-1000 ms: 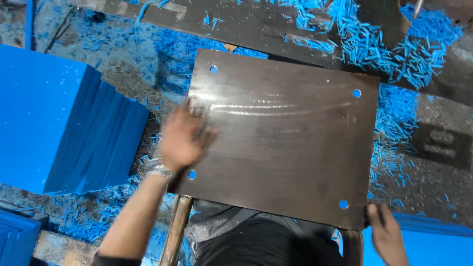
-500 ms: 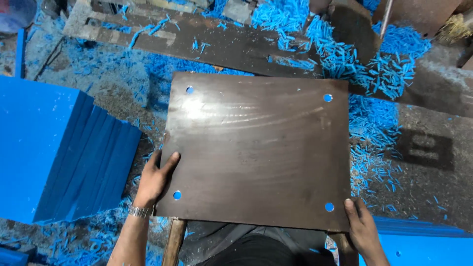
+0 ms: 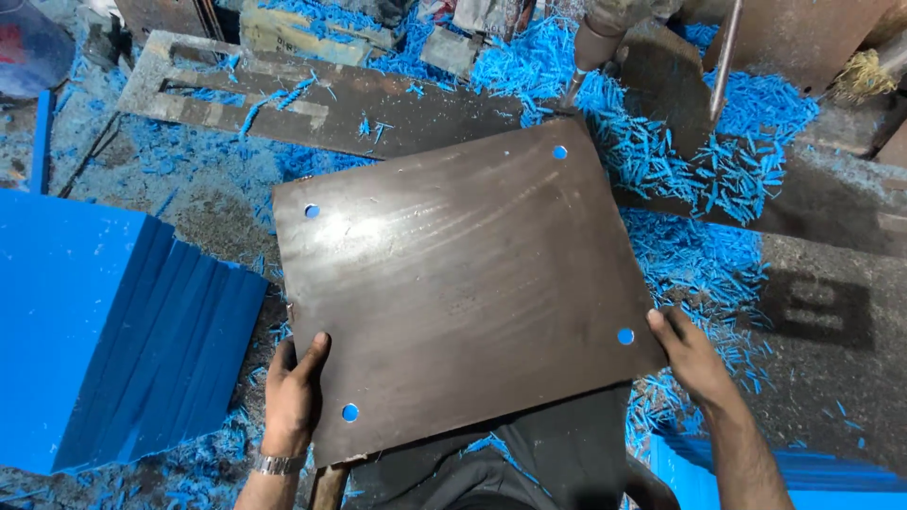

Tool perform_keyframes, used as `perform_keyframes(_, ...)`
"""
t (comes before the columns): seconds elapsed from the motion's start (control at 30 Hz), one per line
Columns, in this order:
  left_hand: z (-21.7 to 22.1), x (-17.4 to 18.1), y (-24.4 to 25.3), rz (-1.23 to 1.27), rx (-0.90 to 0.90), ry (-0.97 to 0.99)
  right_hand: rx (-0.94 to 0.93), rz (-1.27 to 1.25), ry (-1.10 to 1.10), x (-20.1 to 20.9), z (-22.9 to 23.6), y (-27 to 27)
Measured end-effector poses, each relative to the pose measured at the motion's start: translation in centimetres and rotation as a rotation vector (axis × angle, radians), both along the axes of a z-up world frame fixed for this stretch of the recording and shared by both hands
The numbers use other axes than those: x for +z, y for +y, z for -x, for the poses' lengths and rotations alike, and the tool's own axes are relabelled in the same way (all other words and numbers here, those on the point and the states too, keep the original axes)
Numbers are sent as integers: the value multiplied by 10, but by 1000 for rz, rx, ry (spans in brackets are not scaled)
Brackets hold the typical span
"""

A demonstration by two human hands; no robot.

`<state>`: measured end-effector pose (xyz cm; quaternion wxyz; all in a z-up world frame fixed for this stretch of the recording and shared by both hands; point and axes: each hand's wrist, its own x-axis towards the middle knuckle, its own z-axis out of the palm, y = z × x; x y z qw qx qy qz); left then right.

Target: The person sits at a drill press and drills holes through blue plastic sheets, using a dark metal template plate with pre-drilled holes as a guide. They position the template over each blue sheet, operate the drill press through the guide holes, then move the drilled sheet aside and place a new blue sheet underneath to repeat the process.

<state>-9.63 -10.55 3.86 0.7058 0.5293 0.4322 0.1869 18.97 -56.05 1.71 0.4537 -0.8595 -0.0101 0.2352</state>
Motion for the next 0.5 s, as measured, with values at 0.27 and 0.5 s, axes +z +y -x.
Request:
perform_keyframes(0.27, -41, 10, 3, -31, 44, -60, -106, -65, -60, -5, -53, 26)
perform_keyframes(0.5, -56, 2, 10, 22, 74, -44, -193, -50, -58, 10, -56, 39)
